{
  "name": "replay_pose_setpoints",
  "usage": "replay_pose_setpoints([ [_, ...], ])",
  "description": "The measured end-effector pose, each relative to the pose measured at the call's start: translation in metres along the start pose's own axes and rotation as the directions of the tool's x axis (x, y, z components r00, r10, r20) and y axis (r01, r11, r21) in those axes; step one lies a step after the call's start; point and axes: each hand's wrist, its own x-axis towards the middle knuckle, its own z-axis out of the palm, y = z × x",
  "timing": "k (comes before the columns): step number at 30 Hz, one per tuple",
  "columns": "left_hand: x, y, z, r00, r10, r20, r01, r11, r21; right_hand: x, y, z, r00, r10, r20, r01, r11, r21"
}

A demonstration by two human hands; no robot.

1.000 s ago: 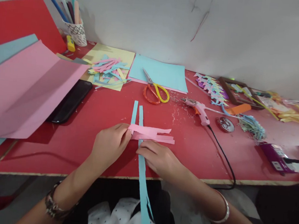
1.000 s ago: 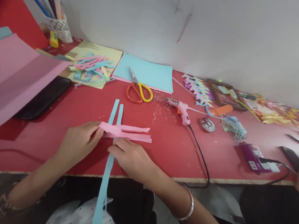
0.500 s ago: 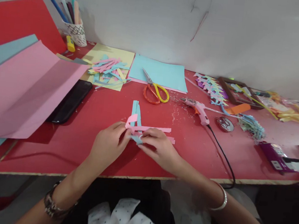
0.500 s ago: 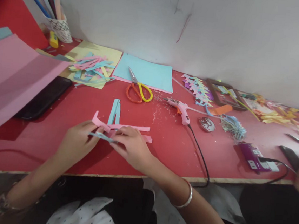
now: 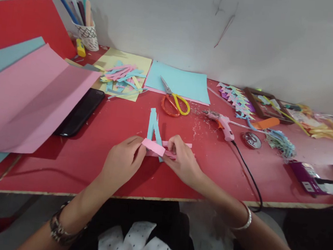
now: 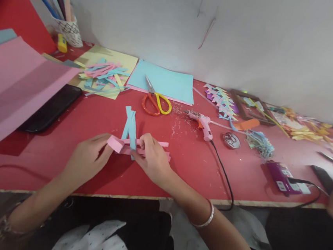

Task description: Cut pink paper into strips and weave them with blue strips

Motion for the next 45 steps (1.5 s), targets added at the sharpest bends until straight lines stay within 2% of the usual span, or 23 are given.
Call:
replay_pose_setpoints([
  [2,0.0,0.0,0.0,1.0,-0.007,0.003,0.007,1.0,0.002,0.0,0.001,-0.003,0.993,-0.117,0.019,0.119,0.989,-0.092],
  [4,0.0,0.0,0.001,1.0,-0.018,0.003,0.018,0.999,0.029,0.002,0.002,-0.007,0.973,-0.206,0.105,0.22,0.963,-0.154],
  [6,-0.001,0.0,0.001,1.0,-0.026,0.008,0.025,0.999,0.033,0.003,0.003,-0.011,0.95,-0.231,0.209,0.27,0.945,-0.183],
  [9,0.0,0.0,0.001,0.999,-0.023,0.032,0.024,1.0,-0.021,0.004,0.004,-0.018,0.925,-0.21,0.318,0.27,0.95,-0.158],
  [15,0.001,0.0,0.001,0.999,-0.038,0.038,0.039,0.999,-0.006,0.01,0.007,-0.027,0.903,-0.159,0.399,0.217,0.97,-0.105],
  [19,0.001,0.0,0.001,0.998,-0.037,0.053,0.038,0.999,-0.014,0.021,0.011,-0.029,0.87,-0.16,0.467,0.243,0.962,-0.122],
  [26,0.001,0.0,0.001,0.998,-0.045,0.047,0.046,0.999,-0.02,0.033,0.012,-0.023,0.852,-0.225,0.472,0.318,0.94,-0.125],
  [32,0.0,0.0,0.001,0.998,-0.033,0.046,0.035,0.998,-0.043,0.032,0.014,-0.016,0.865,-0.251,0.435,0.348,0.924,-0.158],
  [40,-0.001,0.0,0.002,0.998,-0.03,0.046,0.031,0.999,-0.015,0.034,0.02,-0.023,0.847,-0.32,0.425,0.348,0.937,0.012],
  [45,-0.001,0.0,0.003,0.999,-0.026,0.045,0.027,1.0,-0.012,0.035,0.021,-0.021,0.842,-0.329,0.428,0.357,0.934,0.014],
])
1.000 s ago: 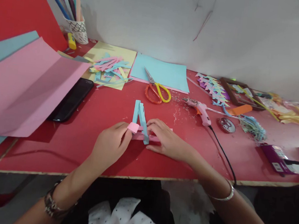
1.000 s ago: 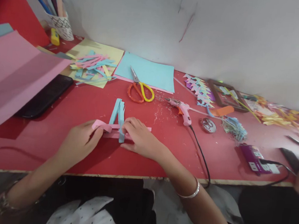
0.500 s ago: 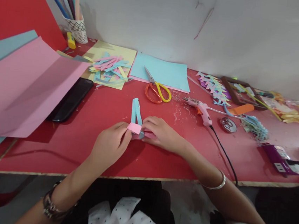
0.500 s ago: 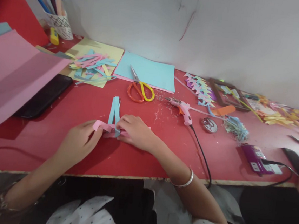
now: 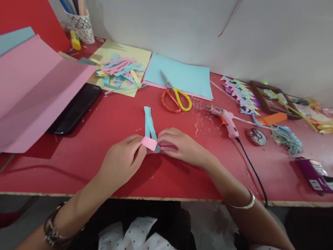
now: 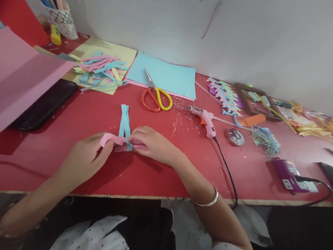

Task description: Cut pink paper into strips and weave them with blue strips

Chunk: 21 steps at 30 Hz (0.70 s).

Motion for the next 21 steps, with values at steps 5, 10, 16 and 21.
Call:
replay_pose_setpoints([
  [5,0.002,-0.006,0.0,1.0,0.031,0.002,-0.031,0.999,-0.017,-0.001,0.006,0.005,0.999,-0.027,-0.027,0.027,1.0,-0.009],
  [10,0.003,-0.018,0.001,0.982,0.145,0.125,-0.131,0.985,-0.113,-0.001,0.011,0.005,1.0,0.003,-0.021,-0.003,1.0,-0.003],
  [16,0.003,-0.02,0.0,0.991,0.086,0.101,-0.083,0.996,-0.027,0.003,0.011,0.003,0.998,-0.052,0.019,0.052,0.998,-0.038],
  [21,0.007,-0.018,-0.001,0.983,0.089,0.164,-0.075,0.993,-0.09,0.007,0.012,0.004,0.997,-0.076,0.011,0.076,0.996,-0.042],
])
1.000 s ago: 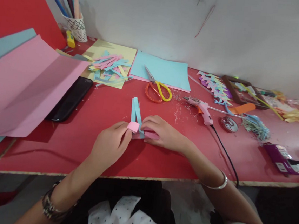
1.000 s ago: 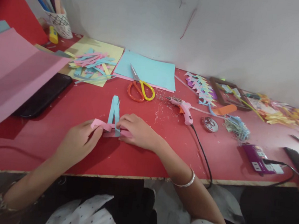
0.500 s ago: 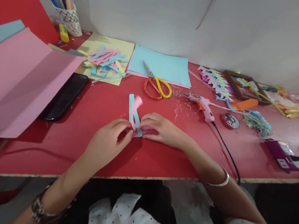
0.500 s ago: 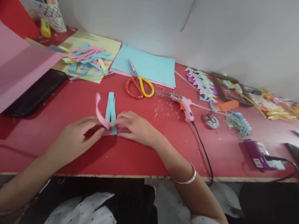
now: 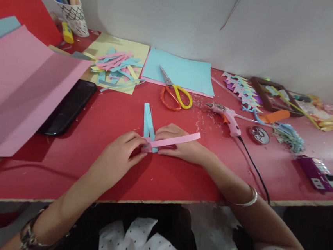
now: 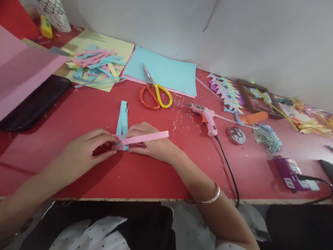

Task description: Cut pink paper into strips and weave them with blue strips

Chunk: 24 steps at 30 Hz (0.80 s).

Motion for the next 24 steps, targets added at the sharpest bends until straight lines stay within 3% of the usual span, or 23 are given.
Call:
replay_pose_setpoints([
  [7,-0.004,-0.0039,0.0015,0.988,0.018,-0.153,0.015,0.977,0.211,0.0027,0.0028,0.0008,0.998,-0.05,-0.026,0.05,0.998,0.027],
  [12,-0.0028,-0.002,0.0048,0.994,0.033,-0.1,-0.016,0.985,0.171,0.0051,0.0015,0.0009,1.0,-0.018,0.007,0.018,1.0,-0.016],
  [24,-0.0001,-0.0038,0.0039,0.994,-0.004,-0.111,0.023,0.986,0.166,0.0101,0.0037,0.0029,0.999,0.003,0.04,-0.002,1.0,-0.027],
])
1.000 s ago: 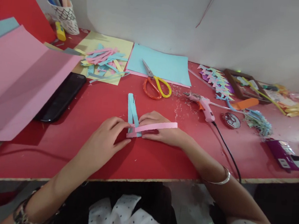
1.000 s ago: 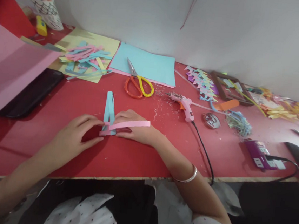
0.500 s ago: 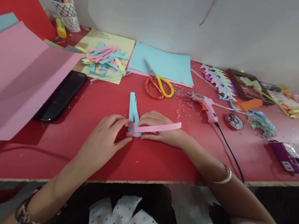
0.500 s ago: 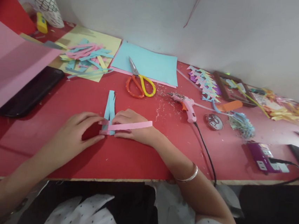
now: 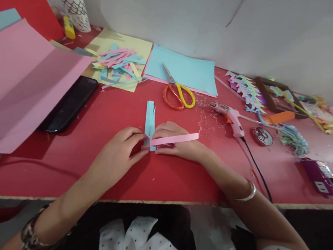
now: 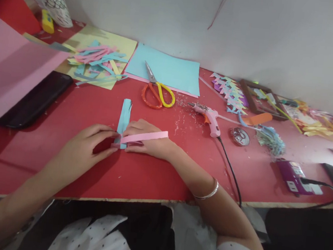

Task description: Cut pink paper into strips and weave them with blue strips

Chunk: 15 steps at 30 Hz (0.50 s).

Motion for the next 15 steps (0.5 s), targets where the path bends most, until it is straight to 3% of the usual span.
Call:
replay_pose_setpoints([
  [10,0.0,0.001,0.0,1.0,0.0,0.008,0.0,1.0,-0.018,0.002,-0.004,0.001,0.998,0.033,-0.052,-0.033,0.999,0.009],
  [15,-0.01,-0.001,-0.003,0.998,0.055,0.02,-0.056,0.998,0.026,-0.009,-0.002,-0.005,0.991,0.063,-0.12,-0.057,0.997,0.06],
])
